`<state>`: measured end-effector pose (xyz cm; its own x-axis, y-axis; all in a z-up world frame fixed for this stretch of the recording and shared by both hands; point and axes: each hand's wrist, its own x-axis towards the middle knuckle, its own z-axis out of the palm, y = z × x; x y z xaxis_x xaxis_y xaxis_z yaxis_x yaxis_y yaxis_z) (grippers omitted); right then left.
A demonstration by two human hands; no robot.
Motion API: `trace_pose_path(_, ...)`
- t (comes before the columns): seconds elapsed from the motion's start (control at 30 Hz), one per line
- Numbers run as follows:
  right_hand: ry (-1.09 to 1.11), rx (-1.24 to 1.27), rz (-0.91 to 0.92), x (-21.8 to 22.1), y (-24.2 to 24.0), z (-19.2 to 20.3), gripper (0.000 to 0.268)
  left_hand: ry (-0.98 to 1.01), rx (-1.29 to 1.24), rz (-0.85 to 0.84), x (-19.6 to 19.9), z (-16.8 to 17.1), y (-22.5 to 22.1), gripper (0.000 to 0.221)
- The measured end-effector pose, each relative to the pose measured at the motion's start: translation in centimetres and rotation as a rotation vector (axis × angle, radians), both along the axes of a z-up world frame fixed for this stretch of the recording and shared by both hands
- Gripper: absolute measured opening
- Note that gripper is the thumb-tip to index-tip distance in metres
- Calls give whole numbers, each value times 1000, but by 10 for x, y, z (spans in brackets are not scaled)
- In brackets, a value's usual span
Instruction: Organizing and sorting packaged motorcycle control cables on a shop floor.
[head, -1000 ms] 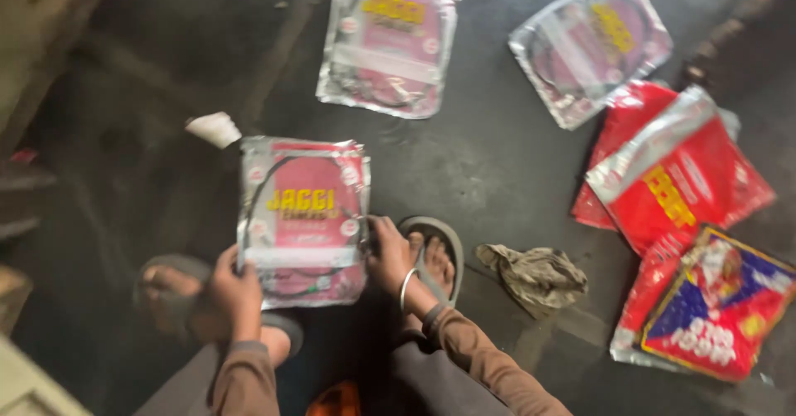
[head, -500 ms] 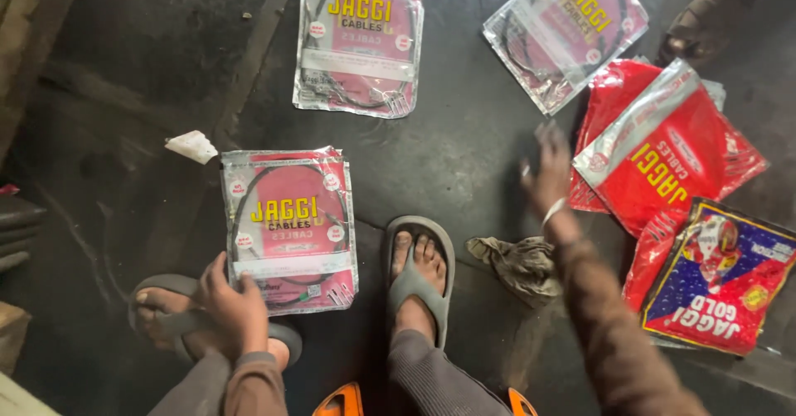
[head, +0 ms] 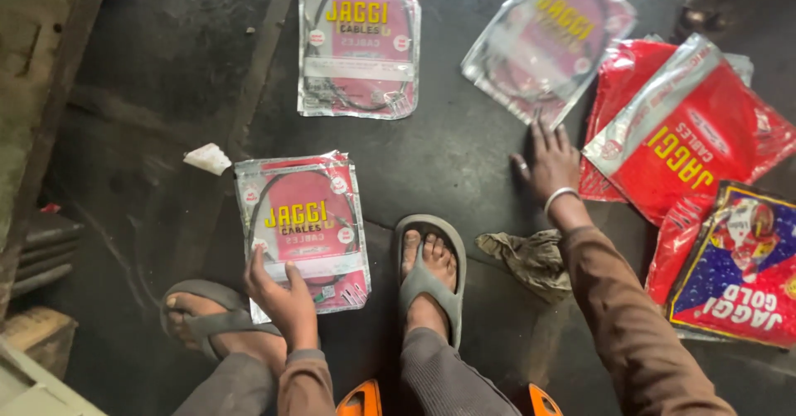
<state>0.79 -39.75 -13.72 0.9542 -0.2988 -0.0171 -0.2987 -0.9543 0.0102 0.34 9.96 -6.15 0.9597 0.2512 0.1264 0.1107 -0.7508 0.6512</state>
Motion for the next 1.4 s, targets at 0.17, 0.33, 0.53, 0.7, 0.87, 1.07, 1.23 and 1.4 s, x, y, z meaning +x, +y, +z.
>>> trace_pose_path(0.17, 258, 116, -125, 15, 40, 85, 66, 26, -43, -27, -2, -1, -6, 55)
trace_pose_path(0.33, -40, 217, -259, 16, 16, 39, 49, 28, -77, -3, -4, 1, -6, 51)
trace_pose_path(0.53, -303, 142, -609, 41, -18, -18, 82, -2, -60, -58, 2, 5, -15, 49)
trace_pose_path(0.7, -237, 500, -839, 38, -41, -49, 55, 8, -125, -69, 3, 23, -23, 44)
trace_pose_path(0.87, -222, 574, -773, 25, -41, -52, 44, 17, -217, -102, 5, 29, -38, 42)
trace_pose_path(1.07, -487, 1172, -330, -10, -7, -19, 30, 65, -349, -187, 11, 48, -61, 37)
trace_pose_path(1.23, -800, 1908, -488, -19, 105, 105, 75, 156, -566, -228, 12, 39, -74, 34)
trace_pose_path(1.4, -649, 2148, -761, -72, 135, 110, 46, 288, -865, -224, 2, 22, -84, 38)
